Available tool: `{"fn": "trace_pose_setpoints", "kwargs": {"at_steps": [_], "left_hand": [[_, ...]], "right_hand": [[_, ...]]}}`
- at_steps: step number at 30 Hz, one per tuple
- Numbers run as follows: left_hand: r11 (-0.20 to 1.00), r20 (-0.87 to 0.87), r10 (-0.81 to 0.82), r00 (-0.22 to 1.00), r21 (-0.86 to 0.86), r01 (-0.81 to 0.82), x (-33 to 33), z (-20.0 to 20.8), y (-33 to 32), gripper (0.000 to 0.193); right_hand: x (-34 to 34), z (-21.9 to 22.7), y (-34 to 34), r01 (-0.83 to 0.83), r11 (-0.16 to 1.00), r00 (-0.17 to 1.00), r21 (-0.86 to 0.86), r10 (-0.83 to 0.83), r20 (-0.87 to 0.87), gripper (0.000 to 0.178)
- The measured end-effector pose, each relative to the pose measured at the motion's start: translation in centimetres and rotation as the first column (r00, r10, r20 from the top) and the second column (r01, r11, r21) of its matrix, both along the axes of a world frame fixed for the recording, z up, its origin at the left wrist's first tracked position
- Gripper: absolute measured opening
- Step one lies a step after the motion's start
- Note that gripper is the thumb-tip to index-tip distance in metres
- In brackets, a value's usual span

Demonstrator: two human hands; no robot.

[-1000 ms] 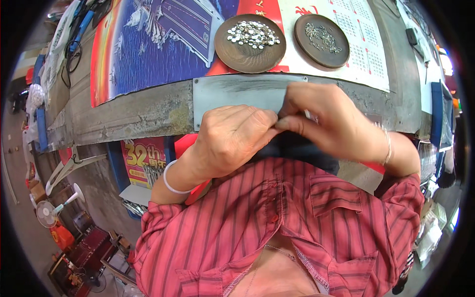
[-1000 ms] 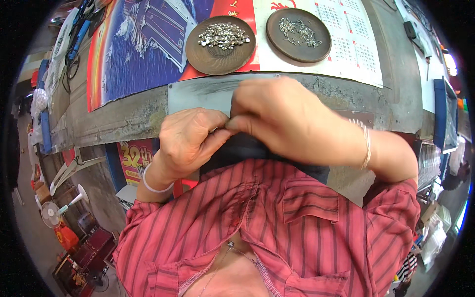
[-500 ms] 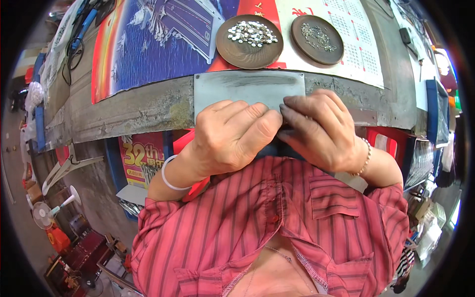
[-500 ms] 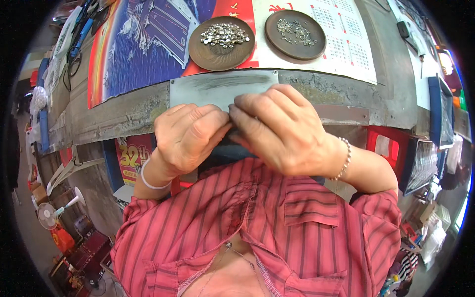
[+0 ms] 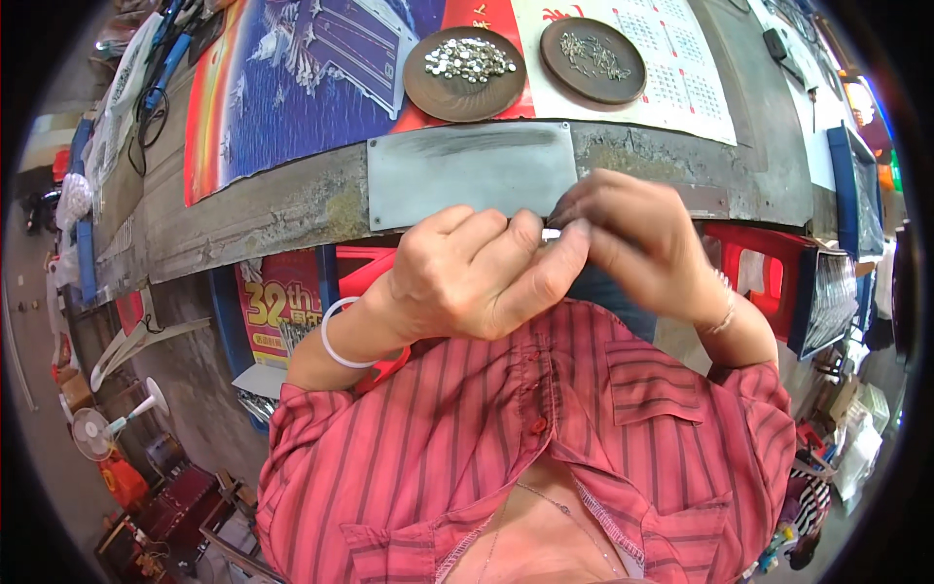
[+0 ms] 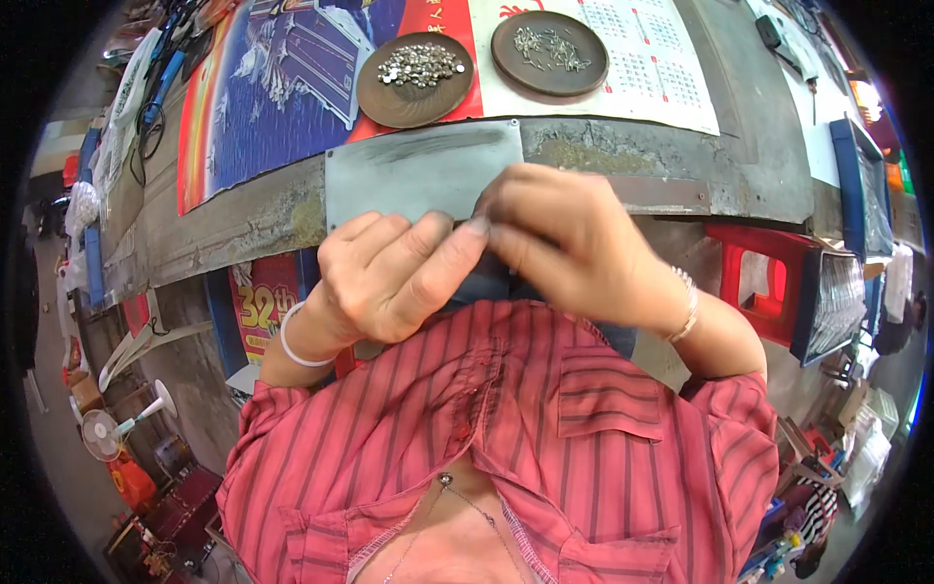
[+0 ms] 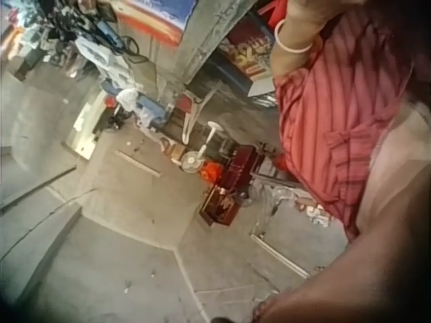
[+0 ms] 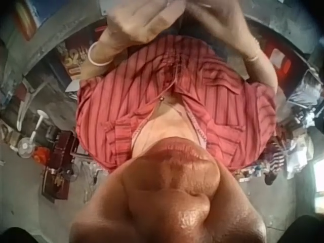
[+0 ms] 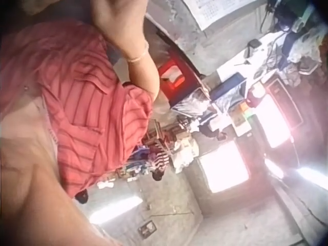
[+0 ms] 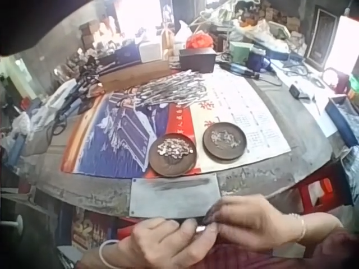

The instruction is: Assembling small metal components by hand at a workbench.

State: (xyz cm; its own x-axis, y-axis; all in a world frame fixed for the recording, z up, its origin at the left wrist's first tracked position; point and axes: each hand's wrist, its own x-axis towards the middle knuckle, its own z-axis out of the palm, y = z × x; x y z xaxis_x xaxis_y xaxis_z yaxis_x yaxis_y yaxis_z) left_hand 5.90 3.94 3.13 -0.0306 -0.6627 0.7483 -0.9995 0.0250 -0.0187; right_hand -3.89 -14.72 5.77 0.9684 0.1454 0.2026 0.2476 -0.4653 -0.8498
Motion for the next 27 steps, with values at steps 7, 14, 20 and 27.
{"fn": "trace_pose_setpoints", "kwargs": {"at_steps": [7, 14, 20, 27], "left_hand": [[0.99, -0.238, -0.004, 0.971, 0.136, 0.038, 1.0, 0.2, -0.5, 0.045], [0.995, -0.452, 0.08, 0.889, 0.091, -0.043, 1.8, -0.5, -0.4, 0.033], [0.999, -0.744, -0.013, 0.668, -0.029, -0.013, 0.5, -1.4, -2.1, 0.025], [0.999, -0.716, -0.043, 0.697, -0.049, 0.011, -0.3, -0.3, -2.1, 0.024]], "right_hand": [[-0.5, -1.4, 0.3, 0.273, 0.783, 0.863, -0.559, 0.057, 0.502, 0.034], [-5.5, -7.2, -1.0, 0.051, 0.936, 0.997, -0.349, -0.029, 0.068, 0.022], [-4.5, -22.2, -6.9, 0.222, 0.717, 0.955, -0.661, -0.296, -0.001, 0.032], [-3.3, -22.8, -6.1, 0.298, 0.641, 0.948, -0.707, -0.287, 0.139, 0.038]]}}
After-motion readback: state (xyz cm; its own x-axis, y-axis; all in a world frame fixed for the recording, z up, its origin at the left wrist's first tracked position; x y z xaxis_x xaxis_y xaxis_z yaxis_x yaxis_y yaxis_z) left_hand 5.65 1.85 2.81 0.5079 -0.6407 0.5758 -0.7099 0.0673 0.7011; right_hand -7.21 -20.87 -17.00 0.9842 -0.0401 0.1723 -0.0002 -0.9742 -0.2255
